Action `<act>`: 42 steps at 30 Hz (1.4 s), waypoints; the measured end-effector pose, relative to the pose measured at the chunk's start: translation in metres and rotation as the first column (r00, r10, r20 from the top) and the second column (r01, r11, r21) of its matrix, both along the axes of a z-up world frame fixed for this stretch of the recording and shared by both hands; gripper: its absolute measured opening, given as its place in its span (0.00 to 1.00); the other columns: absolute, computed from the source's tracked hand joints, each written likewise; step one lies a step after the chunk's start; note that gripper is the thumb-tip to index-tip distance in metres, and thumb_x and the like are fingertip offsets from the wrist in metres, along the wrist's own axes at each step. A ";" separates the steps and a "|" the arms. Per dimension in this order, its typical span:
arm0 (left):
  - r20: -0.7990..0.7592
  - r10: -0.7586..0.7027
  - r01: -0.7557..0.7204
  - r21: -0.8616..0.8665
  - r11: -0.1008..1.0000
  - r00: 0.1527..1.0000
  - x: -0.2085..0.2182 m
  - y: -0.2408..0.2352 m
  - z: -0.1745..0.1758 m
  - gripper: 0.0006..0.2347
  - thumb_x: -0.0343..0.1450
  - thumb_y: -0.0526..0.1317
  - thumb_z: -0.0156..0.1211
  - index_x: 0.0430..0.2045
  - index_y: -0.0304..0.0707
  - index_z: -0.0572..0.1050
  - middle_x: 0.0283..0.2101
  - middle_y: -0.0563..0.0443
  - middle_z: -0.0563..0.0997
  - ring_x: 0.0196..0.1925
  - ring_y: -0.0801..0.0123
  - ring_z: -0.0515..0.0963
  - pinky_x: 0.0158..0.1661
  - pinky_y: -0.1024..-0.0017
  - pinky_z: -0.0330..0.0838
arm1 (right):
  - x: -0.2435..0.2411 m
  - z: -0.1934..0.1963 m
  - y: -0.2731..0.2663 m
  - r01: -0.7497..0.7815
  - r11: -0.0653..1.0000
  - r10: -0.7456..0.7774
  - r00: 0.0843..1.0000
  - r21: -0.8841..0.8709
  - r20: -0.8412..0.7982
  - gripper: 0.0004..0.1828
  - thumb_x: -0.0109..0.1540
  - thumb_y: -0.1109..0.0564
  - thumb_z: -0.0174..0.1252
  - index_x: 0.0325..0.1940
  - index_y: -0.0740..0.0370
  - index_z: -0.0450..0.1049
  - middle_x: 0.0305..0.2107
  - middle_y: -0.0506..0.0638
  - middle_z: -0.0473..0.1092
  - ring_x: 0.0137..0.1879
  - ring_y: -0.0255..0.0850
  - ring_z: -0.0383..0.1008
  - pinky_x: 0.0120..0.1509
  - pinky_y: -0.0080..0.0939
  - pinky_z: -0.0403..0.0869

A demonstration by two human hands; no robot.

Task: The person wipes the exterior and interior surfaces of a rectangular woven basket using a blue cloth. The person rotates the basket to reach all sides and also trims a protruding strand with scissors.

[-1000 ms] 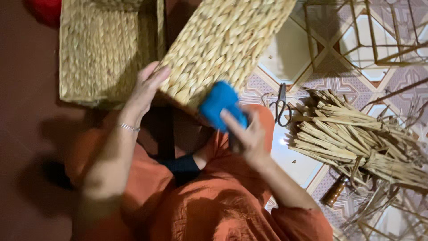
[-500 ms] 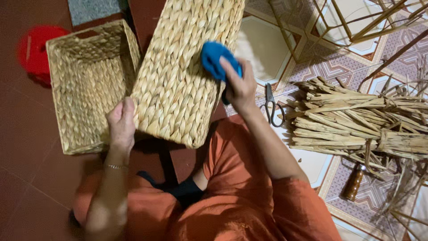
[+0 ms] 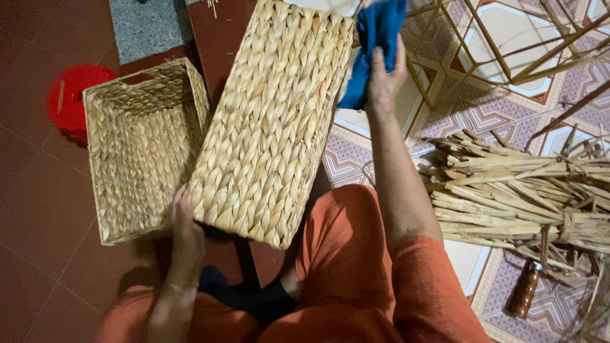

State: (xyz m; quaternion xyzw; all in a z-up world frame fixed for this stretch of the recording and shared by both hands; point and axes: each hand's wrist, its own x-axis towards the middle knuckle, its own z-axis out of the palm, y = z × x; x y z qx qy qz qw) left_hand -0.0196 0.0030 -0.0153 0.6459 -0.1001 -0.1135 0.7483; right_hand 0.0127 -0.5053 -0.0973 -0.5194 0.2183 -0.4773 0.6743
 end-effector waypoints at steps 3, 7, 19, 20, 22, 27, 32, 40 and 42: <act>0.110 0.047 -0.061 0.136 0.989 0.993 -0.041 0.004 -0.001 0.29 0.81 0.53 0.45 0.73 0.33 0.51 0.73 0.40 0.58 0.77 0.61 0.56 0.74 0.59 0.47 | 0.008 -0.029 -0.040 -0.074 0.974 0.043 0.988 0.214 0.146 0.32 0.67 0.61 0.63 0.74 0.60 0.60 0.60 0.58 0.71 0.56 0.46 0.77 0.61 0.49 0.79; -0.045 0.135 -0.134 0.019 0.991 0.990 -0.085 -0.002 -0.039 0.44 0.69 0.49 0.62 0.76 0.38 0.41 0.77 0.41 0.51 0.75 0.56 0.53 0.67 0.55 0.49 | 0.016 -0.054 -0.070 -0.221 0.954 0.179 0.963 0.203 0.204 0.30 0.68 0.61 0.63 0.73 0.61 0.62 0.61 0.56 0.72 0.60 0.45 0.77 0.65 0.47 0.78; 0.137 -0.088 0.025 0.410 0.912 0.987 -0.049 0.019 -0.143 0.21 0.71 0.46 0.62 0.56 0.32 0.76 0.62 0.44 0.80 0.64 0.60 0.76 0.64 0.61 0.66 | 0.056 -0.053 -0.044 -0.458 0.853 0.489 0.869 0.250 -0.078 0.27 0.68 0.56 0.60 0.72 0.58 0.66 0.54 0.50 0.74 0.54 0.38 0.76 0.60 0.40 0.77; 0.173 -0.036 -0.035 0.394 0.918 0.984 -0.049 0.021 -0.140 0.23 0.71 0.48 0.62 0.58 0.32 0.73 0.62 0.43 0.78 0.63 0.59 0.75 0.64 0.61 0.66 | 0.054 -0.050 -0.041 -0.440 0.866 0.468 0.880 0.240 -0.076 0.27 0.68 0.56 0.60 0.72 0.59 0.66 0.54 0.51 0.75 0.54 0.39 0.76 0.60 0.40 0.77; 0.244 0.068 -0.154 0.354 0.922 0.967 -0.045 0.023 -0.127 0.27 0.72 0.51 0.63 0.61 0.32 0.68 0.62 0.42 0.74 0.62 0.57 0.72 0.64 0.60 0.64 | 0.050 -0.041 -0.039 -0.402 0.889 0.426 0.902 0.217 -0.072 0.27 0.68 0.56 0.61 0.72 0.60 0.66 0.54 0.52 0.75 0.54 0.40 0.77 0.60 0.41 0.77; 0.259 0.257 -0.339 0.348 0.874 0.931 -0.023 0.032 -0.089 0.28 0.73 0.53 0.58 0.62 0.32 0.67 0.62 0.41 0.73 0.62 0.57 0.72 0.63 0.60 0.65 | 0.019 -0.014 -0.030 -0.327 0.944 0.322 0.940 -0.032 -0.111 0.26 0.70 0.58 0.63 0.71 0.63 0.66 0.57 0.51 0.74 0.59 0.39 0.75 0.66 0.39 0.75; 0.218 0.363 -0.420 0.351 0.837 0.906 0.025 0.046 -0.058 0.29 0.73 0.55 0.53 0.63 0.32 0.66 0.62 0.40 0.73 0.62 0.57 0.73 0.62 0.60 0.67 | -0.011 0.018 0.007 -0.319 0.923 0.250 0.921 -0.214 -0.298 0.23 0.69 0.61 0.62 0.68 0.65 0.70 0.54 0.51 0.74 0.57 0.37 0.73 0.64 0.38 0.73; -0.119 0.438 -0.383 0.322 0.866 0.891 0.090 0.073 -0.027 0.31 0.75 0.59 0.45 0.65 0.32 0.64 0.63 0.38 0.72 0.61 0.56 0.74 0.61 0.59 0.69 | -0.013 0.045 0.066 -0.347 0.830 0.193 0.913 -0.436 -0.359 0.23 0.69 0.64 0.62 0.69 0.65 0.70 0.57 0.57 0.75 0.61 0.43 0.74 0.67 0.40 0.72; -0.276 0.422 -0.346 0.285 0.894 0.863 0.095 0.073 -0.013 0.31 0.75 0.59 0.43 0.66 0.32 0.64 0.63 0.38 0.72 0.61 0.56 0.75 0.60 0.59 0.70 | -0.025 0.056 0.080 -0.297 0.701 -0.013 0.904 -0.649 -0.428 0.28 0.65 0.67 0.61 0.70 0.61 0.71 0.56 0.61 0.74 0.61 0.52 0.75 0.66 0.46 0.73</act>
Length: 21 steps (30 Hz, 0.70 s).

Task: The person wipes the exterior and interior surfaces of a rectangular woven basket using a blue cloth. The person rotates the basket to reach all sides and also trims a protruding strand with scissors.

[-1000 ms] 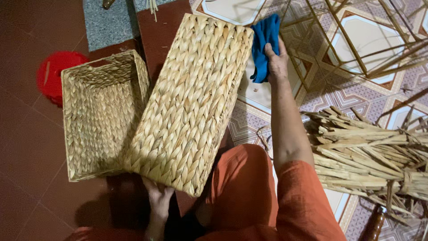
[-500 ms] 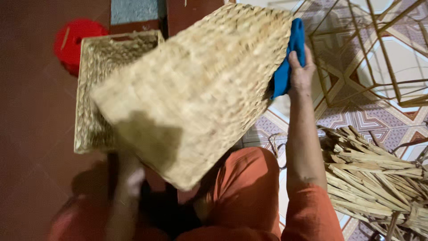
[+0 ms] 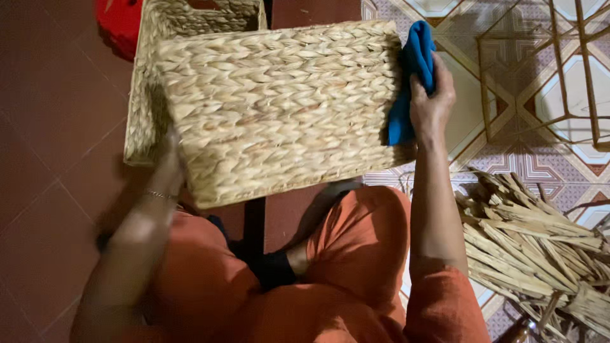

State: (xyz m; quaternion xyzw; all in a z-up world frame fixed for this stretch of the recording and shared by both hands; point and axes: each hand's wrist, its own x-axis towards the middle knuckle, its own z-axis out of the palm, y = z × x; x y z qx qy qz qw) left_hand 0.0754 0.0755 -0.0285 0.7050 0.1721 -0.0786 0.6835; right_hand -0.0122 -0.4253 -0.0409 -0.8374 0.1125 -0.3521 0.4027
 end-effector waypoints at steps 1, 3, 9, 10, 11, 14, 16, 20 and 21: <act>-0.058 -0.012 0.008 -0.058 0.998 0.998 0.000 -0.002 0.009 0.31 0.75 0.60 0.42 0.66 0.32 0.64 0.64 0.38 0.72 0.61 0.56 0.75 0.60 0.59 0.70 | -0.007 0.008 0.009 0.046 0.988 -0.049 0.999 -0.148 -0.015 0.31 0.62 0.69 0.61 0.70 0.59 0.71 0.56 0.63 0.73 0.61 0.56 0.75 0.66 0.48 0.73; -0.029 -0.118 0.105 -0.283 0.954 0.993 -0.003 -0.010 0.028 0.32 0.76 0.61 0.40 0.66 0.32 0.63 0.64 0.38 0.72 0.61 0.56 0.75 0.60 0.59 0.71 | -0.020 0.026 0.032 0.047 0.979 -0.065 0.994 -0.198 -0.083 0.29 0.64 0.64 0.62 0.71 0.55 0.71 0.53 0.64 0.71 0.59 0.59 0.75 0.63 0.51 0.74; 0.106 -0.313 0.311 0.036 0.950 0.944 -0.045 -0.015 0.054 0.35 0.77 0.60 0.38 0.74 0.34 0.44 0.77 0.34 0.50 0.78 0.56 0.53 0.70 0.59 0.49 | -0.044 0.053 0.090 0.052 0.862 -0.133 0.983 -0.504 -0.126 0.28 0.65 0.51 0.70 0.67 0.57 0.73 0.50 0.71 0.68 0.53 0.66 0.73 0.54 0.58 0.75; 0.115 -0.309 0.308 0.029 0.951 0.944 -0.044 -0.017 0.052 0.36 0.77 0.60 0.39 0.73 0.34 0.39 0.77 0.34 0.47 0.78 0.55 0.52 0.72 0.60 0.47 | -0.046 0.056 0.100 0.053 0.870 -0.139 0.981 -0.491 -0.139 0.27 0.66 0.50 0.70 0.67 0.56 0.73 0.50 0.71 0.68 0.53 0.66 0.73 0.53 0.58 0.76; 0.124 -0.306 0.305 0.022 0.952 0.944 -0.045 -0.016 0.048 0.38 0.77 0.60 0.40 0.73 0.35 0.33 0.77 0.33 0.45 0.79 0.54 0.50 0.73 0.61 0.44 | -0.047 0.059 0.114 0.031 0.878 -0.117 0.981 -0.479 -0.152 0.26 0.65 0.51 0.69 0.66 0.56 0.74 0.50 0.71 0.68 0.51 0.65 0.74 0.51 0.58 0.76; 0.082 -0.291 0.284 0.079 0.955 0.953 -0.038 -0.015 0.033 0.37 0.75 0.61 0.38 0.74 0.40 0.34 0.76 0.35 0.49 0.76 0.55 0.54 0.70 0.62 0.50 | -0.040 0.072 0.181 -0.085 0.911 0.034 0.991 -0.403 -0.132 0.23 0.65 0.53 0.68 0.64 0.57 0.74 0.50 0.71 0.69 0.45 0.62 0.77 0.46 0.55 0.78; 0.178 -0.269 0.272 0.006 0.962 0.947 -0.034 -0.015 0.023 0.37 0.77 0.59 0.42 0.74 0.36 0.37 0.76 0.35 0.54 0.77 0.57 0.57 0.71 0.64 0.53 | -0.045 0.078 0.245 -0.243 0.941 0.194 0.957 -0.235 -0.216 0.22 0.66 0.62 0.59 0.65 0.56 0.75 0.51 0.67 0.71 0.40 0.52 0.81 0.33 0.42 0.76; 0.151 -0.206 0.212 -0.028 0.977 0.967 -0.034 -0.011 0.015 0.34 0.76 0.57 0.45 0.74 0.37 0.46 0.71 0.38 0.66 0.70 0.59 0.68 0.65 0.66 0.65 | -0.069 0.084 0.334 -0.452 0.793 0.409 0.892 -0.409 -0.193 0.34 0.60 0.51 0.66 0.70 0.54 0.68 0.52 0.68 0.67 0.52 0.61 0.74 0.50 0.55 0.78; 0.138 -0.197 0.204 -0.033 0.978 0.971 -0.033 -0.012 0.015 0.34 0.76 0.57 0.44 0.74 0.37 0.47 0.70 0.38 0.67 0.69 0.59 0.68 0.65 0.66 0.65 | -0.069 0.083 0.338 -0.483 0.781 0.408 0.875 -0.395 -0.262 0.34 0.60 0.48 0.67 0.69 0.54 0.69 0.49 0.69 0.67 0.49 0.61 0.73 0.45 0.55 0.77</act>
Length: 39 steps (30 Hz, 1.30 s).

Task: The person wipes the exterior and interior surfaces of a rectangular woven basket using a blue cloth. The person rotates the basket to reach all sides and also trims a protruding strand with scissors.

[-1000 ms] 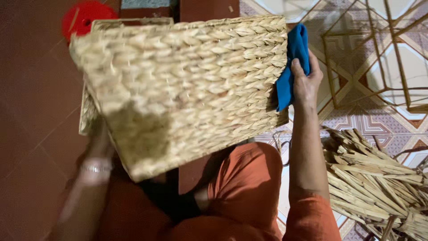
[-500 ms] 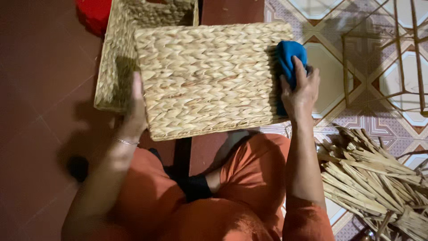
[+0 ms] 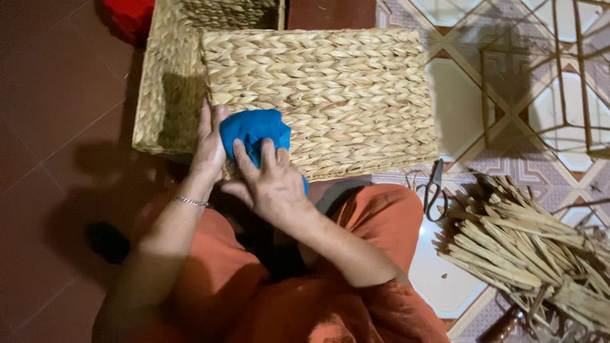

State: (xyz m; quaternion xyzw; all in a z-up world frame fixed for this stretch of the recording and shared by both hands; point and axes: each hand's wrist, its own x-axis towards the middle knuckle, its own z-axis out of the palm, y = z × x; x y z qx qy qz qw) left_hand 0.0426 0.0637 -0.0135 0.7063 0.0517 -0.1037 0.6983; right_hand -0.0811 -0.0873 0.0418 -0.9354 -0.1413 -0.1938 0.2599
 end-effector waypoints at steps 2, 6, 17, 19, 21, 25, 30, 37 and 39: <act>-0.037 0.016 -0.016 -0.004 1.000 0.999 -0.003 0.000 0.001 0.33 0.76 0.57 0.42 0.74 0.38 0.48 0.68 0.37 0.69 0.67 0.59 0.69 0.64 0.65 0.65 | -0.004 -0.004 -0.014 0.001 0.999 -0.005 0.997 -0.048 -0.080 0.35 0.58 0.48 0.68 0.69 0.52 0.70 0.46 0.69 0.67 0.46 0.61 0.72 0.40 0.55 0.76; 0.097 -0.067 0.071 -0.038 0.997 0.993 0.001 -0.005 0.003 0.34 0.79 0.56 0.44 0.74 0.35 0.42 0.75 0.39 0.59 0.75 0.61 0.60 0.70 0.67 0.56 | -0.002 -0.010 -0.103 0.221 0.962 -0.218 0.975 -0.161 0.034 0.33 0.65 0.64 0.59 0.72 0.37 0.71 0.56 0.62 0.70 0.53 0.53 0.73 0.49 0.45 0.80; 0.144 -0.049 0.052 -0.014 0.999 0.988 -0.002 0.002 -0.007 0.33 0.81 0.57 0.40 0.75 0.31 0.43 0.76 0.39 0.58 0.77 0.63 0.59 0.72 0.69 0.52 | -0.021 -0.028 -0.166 0.563 0.827 -0.562 0.826 -0.011 0.036 0.20 0.67 0.57 0.61 0.64 0.51 0.75 0.60 0.69 0.65 0.44 0.53 0.77 0.42 0.49 0.80; 0.149 -0.043 0.040 0.019 0.999 0.988 -0.001 0.005 -0.007 0.32 0.81 0.56 0.41 0.74 0.32 0.47 0.72 0.41 0.64 0.72 0.65 0.63 0.70 0.69 0.56 | -0.025 -0.012 -0.102 0.263 0.925 -0.296 0.951 0.276 0.087 0.31 0.60 0.71 0.41 0.66 0.57 0.71 0.56 0.62 0.72 0.55 0.58 0.78 0.58 0.56 0.78; 0.175 -0.046 0.036 0.059 0.998 0.984 -0.002 0.005 -0.010 0.30 0.81 0.55 0.41 0.74 0.32 0.51 0.69 0.43 0.68 0.69 0.67 0.66 0.69 0.70 0.59 | -0.033 -0.003 -0.041 0.240 0.966 -0.241 0.970 -0.101 -0.005 0.33 0.56 0.65 0.61 0.66 0.53 0.74 0.46 0.64 0.71 0.41 0.55 0.74 0.34 0.51 0.74; 0.265 -0.066 0.055 0.048 0.997 0.962 0.001 0.009 -0.016 0.27 0.83 0.52 0.43 0.74 0.31 0.55 0.65 0.48 0.70 0.65 0.70 0.68 0.67 0.71 0.62 | -0.045 -0.007 -0.003 0.033 0.999 -0.034 0.998 0.035 0.043 0.32 0.60 0.62 0.61 0.70 0.53 0.70 0.47 0.62 0.65 0.46 0.54 0.71 0.45 0.53 0.77; 0.260 -0.051 0.075 -0.082 0.994 0.964 0.005 0.008 -0.024 0.26 0.84 0.49 0.44 0.73 0.29 0.55 0.62 0.48 0.71 0.63 0.71 0.68 0.68 0.72 0.62 | -0.048 -0.013 -0.094 0.284 0.959 -0.285 0.956 -0.020 -0.063 0.31 0.64 0.67 0.52 0.68 0.41 0.74 0.56 0.66 0.69 0.53 0.57 0.75 0.46 0.51 0.80; 0.745 -0.286 -0.318 0.553 0.770 0.603 -0.007 -0.008 0.014 0.21 0.78 0.37 0.57 0.65 0.30 0.61 0.66 0.38 0.67 0.69 0.50 0.67 0.70 0.55 0.61 | -0.051 -0.026 -0.204 0.579 0.813 -0.569 0.813 -0.062 0.121 0.20 0.65 0.58 0.70 0.62 0.52 0.80 0.50 0.65 0.68 0.52 0.58 0.75 0.49 0.52 0.78; 0.757 -0.488 -0.395 0.647 0.652 0.434 -0.014 -0.028 0.027 0.16 0.76 0.35 0.62 0.59 0.34 0.70 0.62 0.41 0.71 0.66 0.50 0.69 0.68 0.54 0.62 | -0.049 -0.033 -0.209 0.581 0.810 -0.570 0.811 -0.078 0.129 0.21 0.64 0.59 0.71 0.62 0.53 0.80 0.50 0.65 0.67 0.52 0.58 0.75 0.49 0.52 0.77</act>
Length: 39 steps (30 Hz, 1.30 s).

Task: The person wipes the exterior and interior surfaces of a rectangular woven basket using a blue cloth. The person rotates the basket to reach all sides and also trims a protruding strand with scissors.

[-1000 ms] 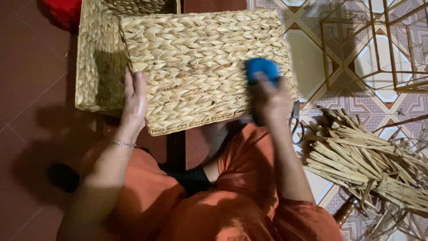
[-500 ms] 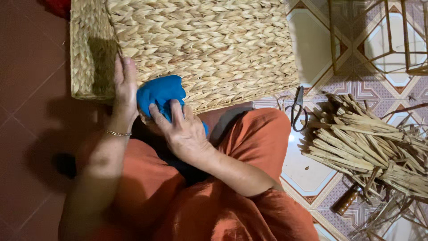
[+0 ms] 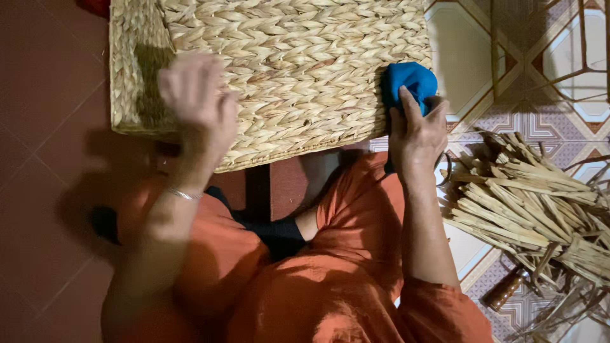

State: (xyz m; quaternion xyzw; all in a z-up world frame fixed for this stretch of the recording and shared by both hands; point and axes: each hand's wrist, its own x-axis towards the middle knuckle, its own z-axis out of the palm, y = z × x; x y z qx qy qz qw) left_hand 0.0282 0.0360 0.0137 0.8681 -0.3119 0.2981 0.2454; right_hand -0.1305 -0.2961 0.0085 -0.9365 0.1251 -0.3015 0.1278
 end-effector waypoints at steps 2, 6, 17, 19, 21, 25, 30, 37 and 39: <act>-0.048 -0.172 0.176 0.101 0.979 0.984 -0.015 -0.019 0.009 0.12 0.77 0.35 0.65 0.54 0.36 0.74 0.57 0.46 0.74 0.61 0.56 0.71 0.64 0.58 0.64 | -0.002 -0.002 0.000 -0.006 1.000 0.007 1.000 -0.024 0.022 0.21 0.64 0.59 0.71 0.62 0.54 0.80 0.49 0.64 0.67 0.52 0.58 0.75 0.52 0.53 0.77; -0.174 -0.360 0.391 0.202 0.898 0.917 -0.042 -0.044 0.028 0.10 0.72 0.36 0.69 0.47 0.38 0.79 0.47 0.49 0.76 0.52 0.60 0.72 0.53 0.61 0.65 | 0.000 0.017 -0.005 -0.057 0.994 0.058 0.998 0.095 -0.012 0.21 0.65 0.59 0.72 0.62 0.53 0.79 0.50 0.64 0.68 0.51 0.56 0.75 0.51 0.51 0.77; -0.181 -0.428 0.457 0.170 0.873 0.886 -0.038 -0.071 0.034 0.05 0.71 0.34 0.69 0.35 0.41 0.78 0.41 0.52 0.75 0.47 0.62 0.73 0.48 0.62 0.63 | 0.040 0.043 -0.006 -0.266 0.942 0.297 0.945 -0.206 0.138 0.25 0.57 0.50 0.72 0.57 0.56 0.79 0.56 0.61 0.67 0.61 0.58 0.64 0.64 0.55 0.65; -0.166 -0.423 0.449 0.191 0.873 0.891 -0.039 -0.073 0.030 0.04 0.72 0.33 0.69 0.35 0.39 0.78 0.42 0.51 0.76 0.47 0.63 0.73 0.49 0.62 0.63 | 0.017 0.020 -0.022 -0.171 0.983 0.152 0.962 0.064 0.229 0.17 0.66 0.59 0.67 0.60 0.56 0.78 0.57 0.56 0.71 0.61 0.50 0.68 0.66 0.49 0.68; -0.227 -0.420 0.458 0.151 0.876 0.879 -0.041 -0.071 0.028 0.05 0.70 0.33 0.68 0.33 0.39 0.76 0.42 0.51 0.75 0.48 0.61 0.74 0.51 0.60 0.62 | -0.005 -0.014 -0.045 -0.044 0.936 -0.049 0.966 0.349 0.252 0.11 0.71 0.63 0.62 0.58 0.57 0.79 0.50 0.52 0.75 0.54 0.42 0.72 0.57 0.42 0.70; -0.250 -0.413 0.453 0.128 0.882 0.876 -0.040 -0.074 0.033 0.06 0.69 0.33 0.68 0.32 0.37 0.75 0.41 0.50 0.75 0.47 0.59 0.73 0.51 0.60 0.61 | -0.049 -0.100 -0.101 0.198 0.755 -0.257 0.966 0.625 0.003 0.07 0.70 0.59 0.62 0.52 0.59 0.80 0.38 0.52 0.77 0.39 0.35 0.75 0.40 0.33 0.73; -0.301 -0.411 0.458 0.104 0.883 0.861 -0.039 -0.074 0.036 0.05 0.70 0.30 0.66 0.33 0.37 0.74 0.42 0.48 0.76 0.48 0.60 0.74 0.50 0.60 0.61 | -0.108 -0.197 -0.122 0.380 0.924 -0.377 0.894 -0.038 -0.241 0.18 0.54 0.52 0.71 0.45 0.58 0.80 0.37 0.62 0.72 0.41 0.60 0.74 0.41 0.57 0.74; -0.361 -0.442 0.462 -0.032 0.886 0.821 -0.036 -0.068 0.038 0.04 0.71 0.30 0.66 0.32 0.35 0.74 0.42 0.49 0.77 0.48 0.58 0.76 0.50 0.60 0.63 | -0.120 -0.242 -0.154 0.395 0.917 -0.334 0.837 0.057 -0.432 0.16 0.58 0.51 0.68 0.47 0.58 0.79 0.37 0.65 0.73 0.40 0.63 0.76 0.44 0.61 0.74; -0.389 -0.447 0.460 -0.064 0.885 0.806 -0.036 -0.067 0.041 0.04 0.70 0.31 0.66 0.31 0.35 0.75 0.41 0.49 0.77 0.47 0.57 0.76 0.50 0.60 0.64 | -0.119 -0.245 -0.162 0.396 0.913 -0.315 0.837 0.097 -0.447 0.15 0.57 0.51 0.67 0.44 0.59 0.79 0.34 0.64 0.75 0.39 0.62 0.77 0.45 0.60 0.75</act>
